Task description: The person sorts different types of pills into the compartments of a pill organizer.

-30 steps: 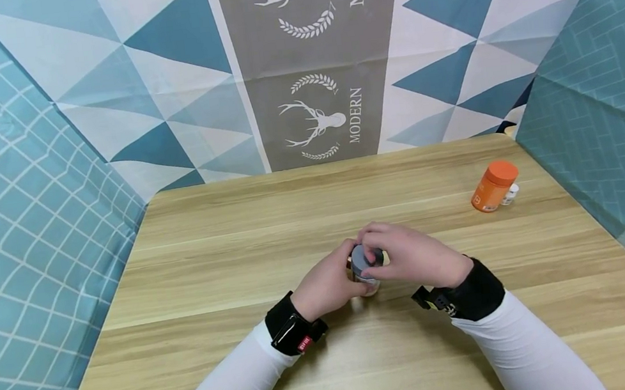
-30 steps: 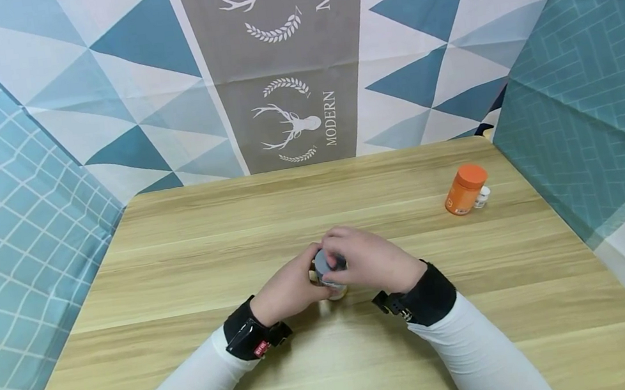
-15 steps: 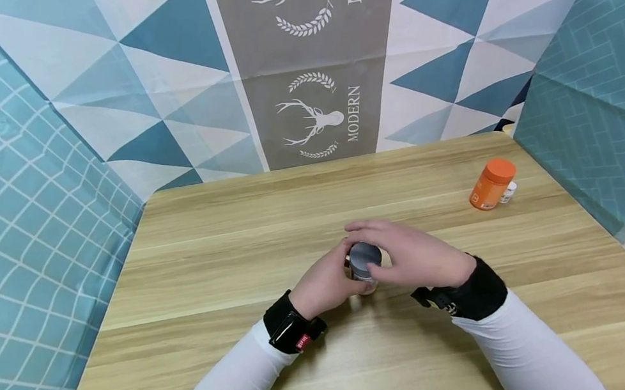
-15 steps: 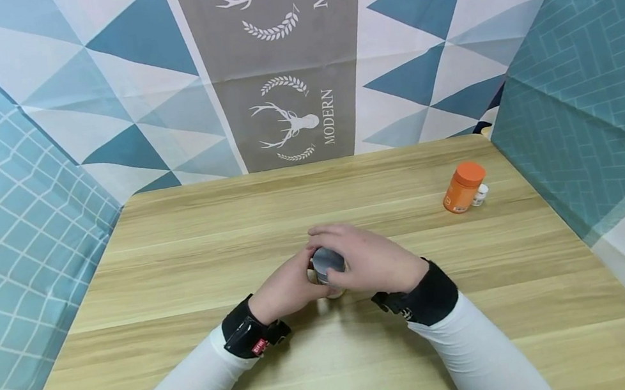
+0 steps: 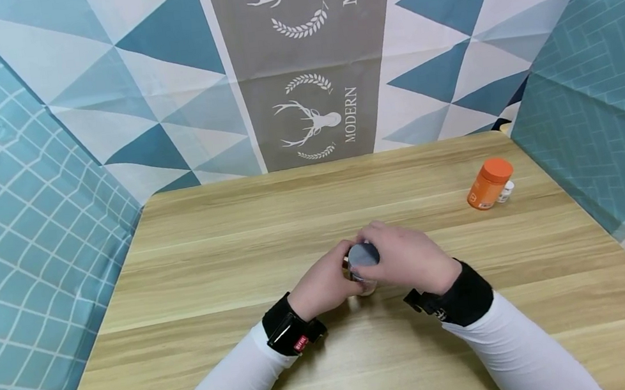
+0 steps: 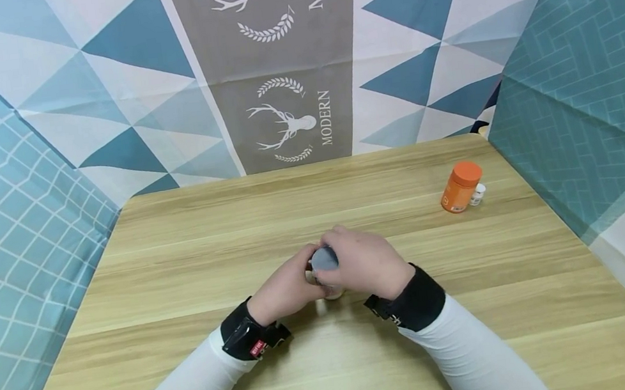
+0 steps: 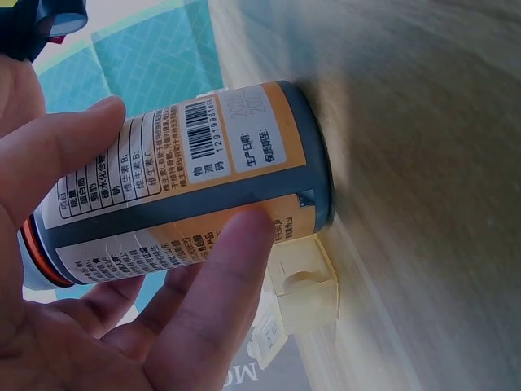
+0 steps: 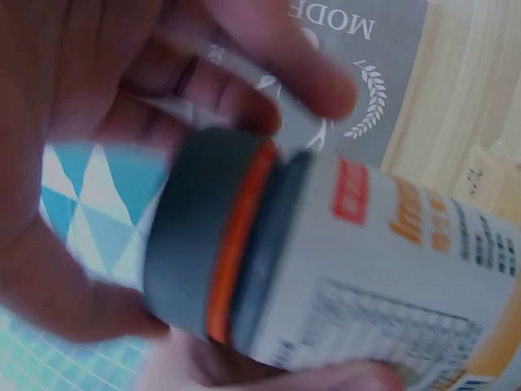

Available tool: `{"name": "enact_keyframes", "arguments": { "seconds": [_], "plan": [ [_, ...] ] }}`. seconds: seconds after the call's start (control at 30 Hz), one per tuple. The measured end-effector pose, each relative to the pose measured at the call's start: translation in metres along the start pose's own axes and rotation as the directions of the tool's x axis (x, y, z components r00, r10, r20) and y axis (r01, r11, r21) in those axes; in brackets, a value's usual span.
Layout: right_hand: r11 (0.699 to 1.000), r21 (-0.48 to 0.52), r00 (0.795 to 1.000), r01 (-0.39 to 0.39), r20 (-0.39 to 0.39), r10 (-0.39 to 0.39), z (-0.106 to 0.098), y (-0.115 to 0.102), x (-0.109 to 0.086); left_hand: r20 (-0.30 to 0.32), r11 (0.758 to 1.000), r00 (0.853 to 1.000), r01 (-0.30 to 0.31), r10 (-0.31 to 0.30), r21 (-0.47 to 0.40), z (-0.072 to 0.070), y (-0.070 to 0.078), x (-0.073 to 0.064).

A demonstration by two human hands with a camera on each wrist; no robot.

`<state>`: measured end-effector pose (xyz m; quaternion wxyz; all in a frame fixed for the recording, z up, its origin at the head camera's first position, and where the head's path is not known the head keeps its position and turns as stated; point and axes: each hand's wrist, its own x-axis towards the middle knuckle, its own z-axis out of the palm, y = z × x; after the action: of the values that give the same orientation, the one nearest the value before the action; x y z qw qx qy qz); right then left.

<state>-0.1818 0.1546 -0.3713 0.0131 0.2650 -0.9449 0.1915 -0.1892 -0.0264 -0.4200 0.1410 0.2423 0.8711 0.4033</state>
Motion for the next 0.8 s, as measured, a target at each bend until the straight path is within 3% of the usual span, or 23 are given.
{"name": "enact_keyframes", "arguments": {
  "seconds": [0.1, 0.2, 0.33, 0.43, 0.5, 0.63, 0.8],
  "plan": [
    [0.994, -0.046, 0.994, -0.102, -0.044, 0.1, 0.004, -0.004, 0.001, 0.0, 1.0, 1.0, -0.011, 0.011, -0.012, 0.0, 0.001, 0.0],
    [0.992, -0.055, 0.992, -0.115, -0.048, 0.113, 0.004, -0.003, 0.001, 0.0, 1.0, 1.0, -0.019, 0.019, -0.018, 0.0, 0.001, 0.0],
    [0.999, -0.011, 0.999, 0.054, 0.0, -0.054, -0.005, 0.002, -0.002, -0.003, 0.999, 1.0, -0.029, 0.029, -0.03, 0.0, 0.0, 0.0],
    [0.979, 0.013, 0.976, 0.203, 0.072, -0.204, -0.009, 0.004, -0.003, -0.002, 0.998, 0.998, -0.062, 0.062, -0.026, 0.0, -0.001, -0.001],
    [0.972, 0.023, 0.966, 0.234, 0.107, -0.235, -0.009, 0.004, -0.003, -0.004, 0.996, 0.997, -0.081, 0.081, -0.023, 0.0, -0.002, -0.001],
    [0.985, 0.034, 0.978, 0.167, 0.12, -0.17, -0.003, 0.004, -0.001, -0.017, 0.999, 0.999, -0.045, 0.045, 0.003, 0.0, -0.001, -0.002],
    [1.0, 0.019, 0.999, 0.007, 0.031, -0.008, 0.008, 0.003, 0.002, -0.01, 1.0, 1.0, 0.01, -0.01, 0.007, 0.001, 0.001, -0.001]
  ]
}}
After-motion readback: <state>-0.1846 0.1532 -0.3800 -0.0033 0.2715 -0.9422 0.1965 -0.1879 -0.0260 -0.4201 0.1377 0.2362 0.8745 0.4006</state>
